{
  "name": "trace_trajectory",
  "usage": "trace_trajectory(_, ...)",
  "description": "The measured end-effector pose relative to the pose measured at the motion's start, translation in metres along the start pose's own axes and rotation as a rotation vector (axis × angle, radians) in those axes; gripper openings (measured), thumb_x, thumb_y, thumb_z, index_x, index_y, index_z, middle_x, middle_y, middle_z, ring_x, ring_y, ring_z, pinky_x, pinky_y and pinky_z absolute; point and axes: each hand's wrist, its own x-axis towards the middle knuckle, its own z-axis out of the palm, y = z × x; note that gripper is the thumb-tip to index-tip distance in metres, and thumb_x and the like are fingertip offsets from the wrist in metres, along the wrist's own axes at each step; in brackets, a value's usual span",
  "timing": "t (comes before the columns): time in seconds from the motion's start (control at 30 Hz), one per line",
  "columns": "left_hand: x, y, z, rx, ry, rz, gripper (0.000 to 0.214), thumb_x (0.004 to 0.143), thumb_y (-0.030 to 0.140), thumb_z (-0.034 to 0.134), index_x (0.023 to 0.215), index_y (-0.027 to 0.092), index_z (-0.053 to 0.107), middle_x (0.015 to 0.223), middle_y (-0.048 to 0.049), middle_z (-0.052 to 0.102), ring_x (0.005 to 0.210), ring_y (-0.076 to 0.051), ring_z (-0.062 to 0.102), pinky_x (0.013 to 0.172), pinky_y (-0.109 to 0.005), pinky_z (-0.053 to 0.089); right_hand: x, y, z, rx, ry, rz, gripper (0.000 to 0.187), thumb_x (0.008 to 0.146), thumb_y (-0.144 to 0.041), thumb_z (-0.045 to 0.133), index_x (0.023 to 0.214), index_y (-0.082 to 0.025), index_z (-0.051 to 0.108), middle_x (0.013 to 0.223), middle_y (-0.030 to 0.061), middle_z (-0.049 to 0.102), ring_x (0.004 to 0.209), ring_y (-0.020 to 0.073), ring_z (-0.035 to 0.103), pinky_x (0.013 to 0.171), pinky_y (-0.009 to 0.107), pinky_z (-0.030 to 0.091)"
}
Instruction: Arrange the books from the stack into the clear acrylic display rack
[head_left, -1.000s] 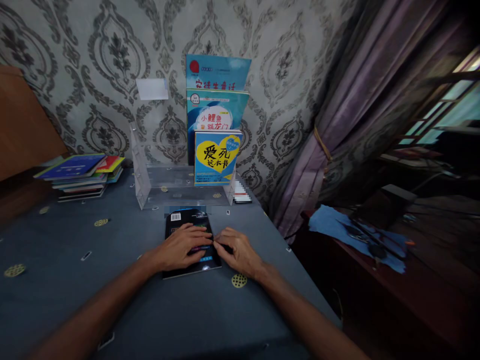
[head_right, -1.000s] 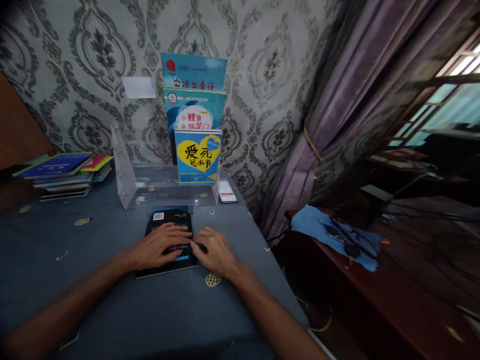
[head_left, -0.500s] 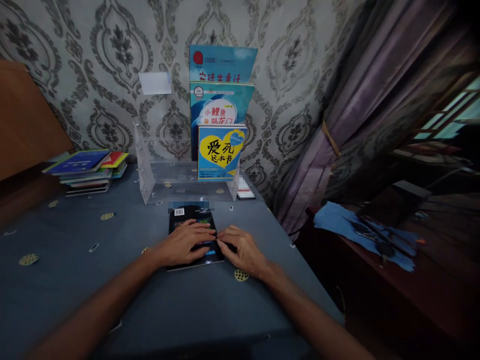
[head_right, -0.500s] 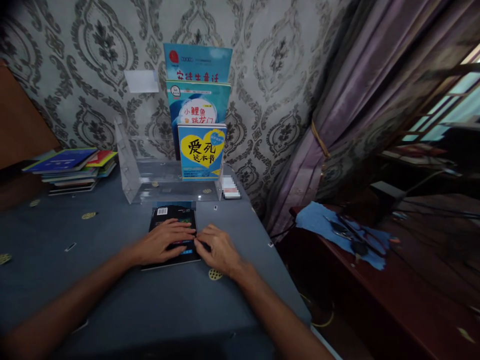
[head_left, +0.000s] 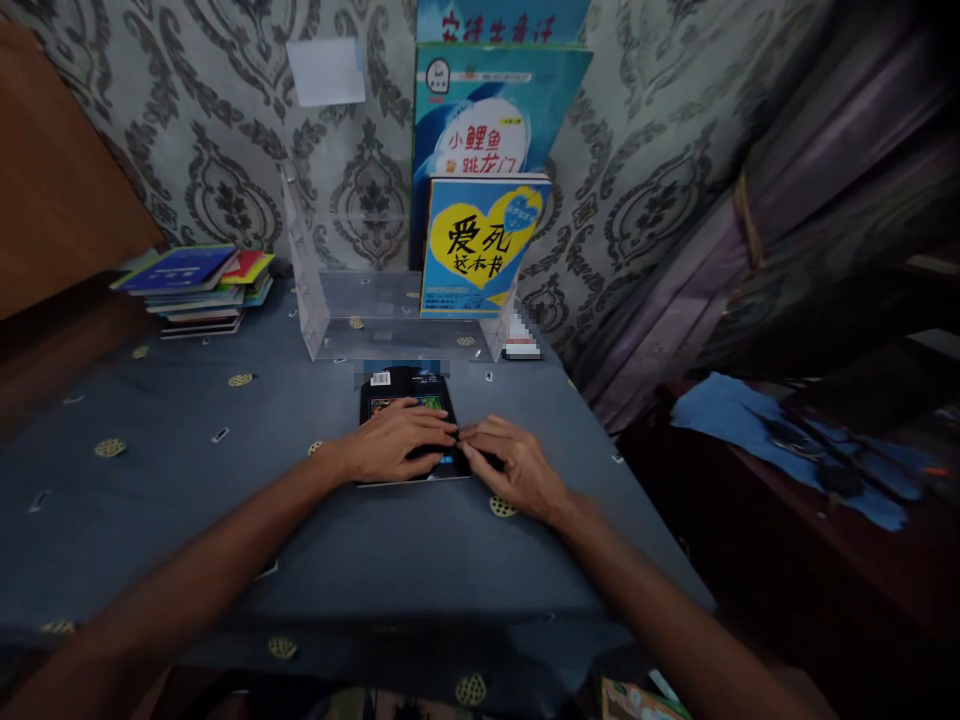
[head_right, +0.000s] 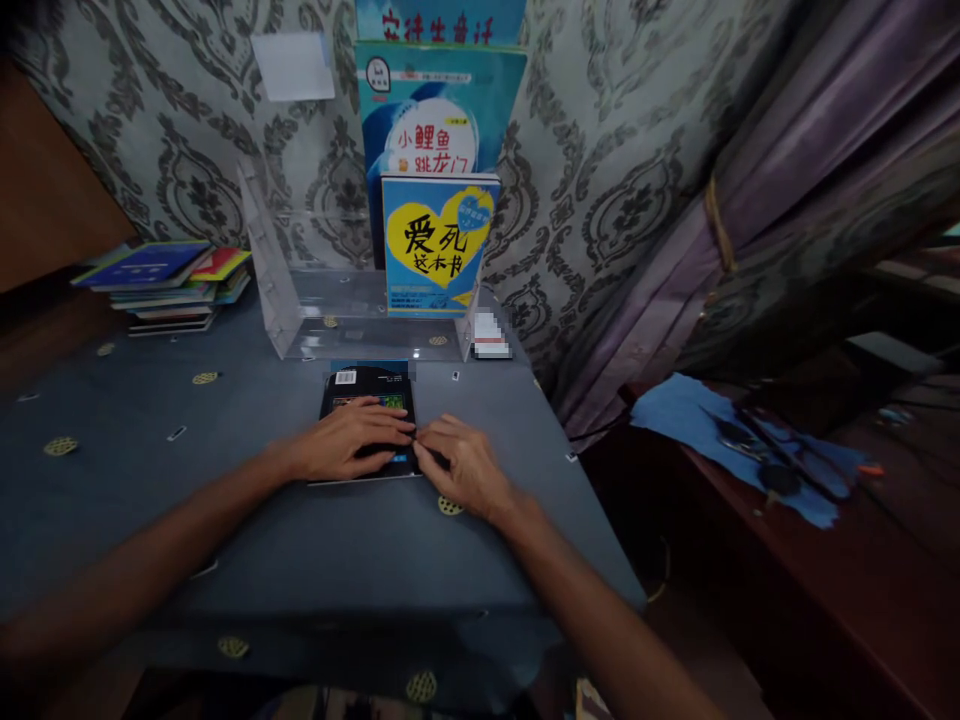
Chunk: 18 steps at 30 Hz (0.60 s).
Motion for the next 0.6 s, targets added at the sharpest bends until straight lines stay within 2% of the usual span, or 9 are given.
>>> trace_trajectory(0.3, -0.001, 0.005, 0.001, -0.027, -0.003, 0.023, 0.025, 0.096, 0.025, 0.051, 0.113, 0.023, 0.07, 0.13, -0.0047, 0.067, 0.131, -0.023, 0.054, 0.113, -0.049, 0.031, -0.01, -0.012, -0.005, 0.037, -0.026, 0.031, 0.025, 0.096, -0.018, 0.05, 0.086, -0.02, 0.072, 0.09, 0.0083, 0.073, 0.088, 0.0205, 0.068, 0.078, 0.036, 0.058)
trace_trajectory(0.6, -0.007, 0.014, 0.001, 0.007, -0.018, 0.054, 0.03, 0.096, 0.024, 0.05, 0.12, 0.02, 0.067, 0.133, -0.0061, 0.065, 0.133, -0.022, 0.052, 0.113, -0.045, 0.034, -0.013, -0.018, -0.004, -0.038, -0.031, -0.041, 0.023, 0.095, -0.016, 0.05, 0.091, -0.018, 0.073, 0.091, 0.0087, 0.074, 0.091, 0.0213, 0.068, 0.082, 0.038, 0.059)
